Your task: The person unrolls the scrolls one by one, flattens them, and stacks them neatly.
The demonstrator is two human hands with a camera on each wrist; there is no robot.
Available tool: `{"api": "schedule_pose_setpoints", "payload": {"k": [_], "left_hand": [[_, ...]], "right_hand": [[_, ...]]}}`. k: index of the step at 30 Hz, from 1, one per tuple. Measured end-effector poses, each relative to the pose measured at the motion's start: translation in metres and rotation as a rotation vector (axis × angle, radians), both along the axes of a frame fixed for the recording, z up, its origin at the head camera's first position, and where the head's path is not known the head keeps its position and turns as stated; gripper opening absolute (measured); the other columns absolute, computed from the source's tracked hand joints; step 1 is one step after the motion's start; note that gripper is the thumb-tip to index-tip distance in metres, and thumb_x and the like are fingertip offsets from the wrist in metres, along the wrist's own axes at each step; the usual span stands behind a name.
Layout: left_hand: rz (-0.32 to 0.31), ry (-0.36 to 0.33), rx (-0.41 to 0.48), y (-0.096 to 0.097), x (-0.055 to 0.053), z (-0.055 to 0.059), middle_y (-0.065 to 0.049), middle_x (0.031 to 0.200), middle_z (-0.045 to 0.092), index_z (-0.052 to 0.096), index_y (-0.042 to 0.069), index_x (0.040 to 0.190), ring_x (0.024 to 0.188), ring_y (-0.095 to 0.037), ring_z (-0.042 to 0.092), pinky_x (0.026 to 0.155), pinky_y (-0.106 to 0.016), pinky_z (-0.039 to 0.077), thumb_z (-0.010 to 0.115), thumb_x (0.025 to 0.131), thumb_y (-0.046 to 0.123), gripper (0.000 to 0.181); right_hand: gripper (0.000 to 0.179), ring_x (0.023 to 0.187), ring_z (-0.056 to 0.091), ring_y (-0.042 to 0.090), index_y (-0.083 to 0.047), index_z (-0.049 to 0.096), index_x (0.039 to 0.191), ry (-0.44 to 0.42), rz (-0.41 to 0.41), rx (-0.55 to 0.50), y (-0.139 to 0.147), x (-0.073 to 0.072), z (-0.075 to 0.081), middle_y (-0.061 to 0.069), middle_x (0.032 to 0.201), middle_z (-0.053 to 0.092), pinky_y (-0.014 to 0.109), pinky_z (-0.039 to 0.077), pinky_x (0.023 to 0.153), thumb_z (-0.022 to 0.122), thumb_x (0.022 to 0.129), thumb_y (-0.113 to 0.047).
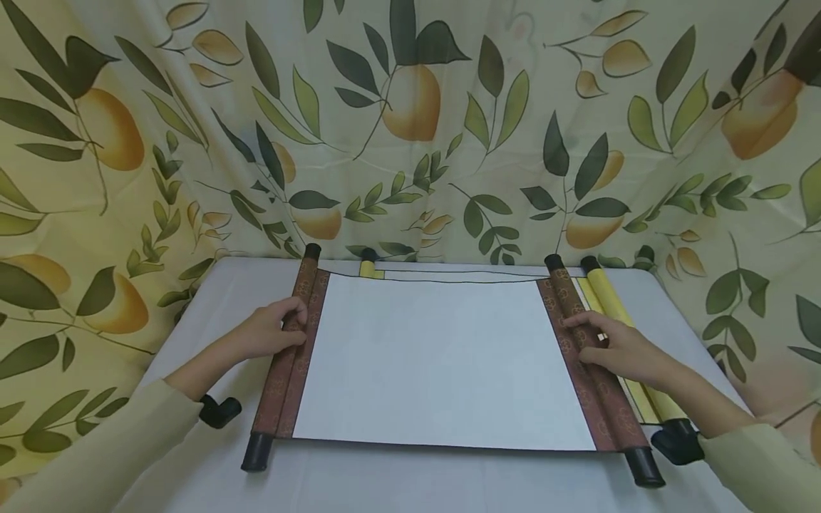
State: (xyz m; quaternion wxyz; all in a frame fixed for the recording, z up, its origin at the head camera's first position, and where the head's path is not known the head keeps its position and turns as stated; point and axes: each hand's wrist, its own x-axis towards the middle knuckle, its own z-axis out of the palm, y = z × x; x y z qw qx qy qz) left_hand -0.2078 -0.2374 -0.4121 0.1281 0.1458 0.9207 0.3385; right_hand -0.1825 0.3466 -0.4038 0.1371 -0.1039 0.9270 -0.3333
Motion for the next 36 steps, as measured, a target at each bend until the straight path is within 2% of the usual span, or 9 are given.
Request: {"api": "schedule_pose_setpoints", "payload": {"k": [5,9,14,17,19,26,32,34,36], "left_hand": [[-0.002,0.002,0.018,0.005,-0.015,-0.012,-0.006,0.090,0.052,0.052,0.012,0.098,0.060,-0.015,0.042,0.054,-0.029,0.039,0.068,0.088,0.012,0.019],[-0.003,0.016,0.033,0.006,-0.025,-0.014,-0.007,0.093,0.054,0.053,0.011,0.097,0.066,-0.017,0.045,0.056,-0.029,0.040,0.067,0.087,0.011,0.018],[-0.006,0.032,0.008,0.006,-0.039,-0.010,-0.013,0.111,0.062,0.060,0.010,0.107,0.096,-0.029,0.055,0.074,-0.039,0.047,0.067,0.090,0.015,0.020],[-0.001,0.023,-0.002,0.005,-0.045,-0.009,-0.017,0.128,0.060,0.063,0.010,0.117,0.117,-0.036,0.053,0.088,-0.050,0.048,0.066,0.091,0.017,0.026],[0.017,0.011,-0.004,0.002,-0.048,-0.009,-0.018,0.133,0.058,0.064,0.011,0.119,0.120,-0.038,0.051,0.089,-0.052,0.048,0.065,0.092,0.016,0.028],[0.019,-0.015,-0.011,-0.007,-0.045,-0.017,-0.017,0.128,0.057,0.063,0.009,0.117,0.113,-0.035,0.051,0.085,-0.045,0.048,0.061,0.091,0.012,0.027],[0.018,-0.003,-0.085,-0.009,-0.037,-0.028,-0.019,0.126,0.060,0.064,0.011,0.114,0.099,-0.031,0.054,0.074,-0.038,0.048,0.064,0.089,0.014,0.026],[0.008,0.017,-0.106,-0.009,-0.035,-0.030,-0.018,0.119,0.063,0.065,0.010,0.113,0.090,-0.027,0.054,0.070,-0.035,0.047,0.066,0.087,0.014,0.026],[-0.005,0.032,-0.109,-0.009,-0.033,-0.032,-0.016,0.104,0.065,0.066,0.008,0.112,0.078,-0.022,0.053,0.063,-0.033,0.045,0.066,0.086,0.012,0.027]], "right_hand": [[0.050,0.096,0.049,0.028,-0.008,0.050,0.138,-0.002,0.030,0.017,0.010,-0.012,-0.003,0.022,0.125,0.050,0.034,0.047,0.066,0.066,0.091,-0.011],[0.050,0.095,0.048,0.029,-0.007,0.050,0.138,-0.029,0.035,0.027,0.013,-0.023,-0.005,0.021,0.119,0.050,0.035,0.045,0.068,0.067,0.091,-0.013],[0.050,0.095,0.050,0.029,-0.006,0.050,0.138,-0.033,0.034,0.042,0.010,-0.036,-0.006,0.021,0.116,0.051,0.035,0.047,0.070,0.067,0.091,-0.014],[0.051,0.095,0.051,0.028,-0.006,0.049,0.138,-0.033,0.037,0.038,0.010,-0.041,-0.006,0.021,0.117,0.051,0.035,0.047,0.070,0.067,0.091,-0.012],[0.052,0.097,0.051,0.029,-0.005,0.048,0.139,-0.034,0.047,0.027,0.009,-0.043,-0.006,0.023,0.120,0.051,0.035,0.048,0.070,0.067,0.091,-0.010],[0.053,0.102,0.052,0.032,-0.005,0.047,0.140,-0.040,0.046,0.035,0.006,-0.043,-0.015,0.027,0.129,0.049,0.035,0.048,0.072,0.066,0.091,-0.010],[0.050,0.105,0.054,0.036,-0.004,0.050,0.136,-0.019,0.033,0.062,-0.005,-0.038,-0.023,0.028,0.129,0.052,0.035,0.050,0.070,0.067,0.089,-0.010],[0.050,0.107,0.055,0.039,-0.004,0.052,0.135,-0.001,0.026,0.087,-0.007,-0.038,-0.028,0.029,0.130,0.053,0.037,0.052,0.071,0.068,0.088,-0.011],[0.051,0.109,0.056,0.041,-0.005,0.053,0.135,0.018,0.021,0.120,-0.007,-0.036,-0.031,0.029,0.131,0.054,0.038,0.053,0.071,0.070,0.088,-0.013]]}}
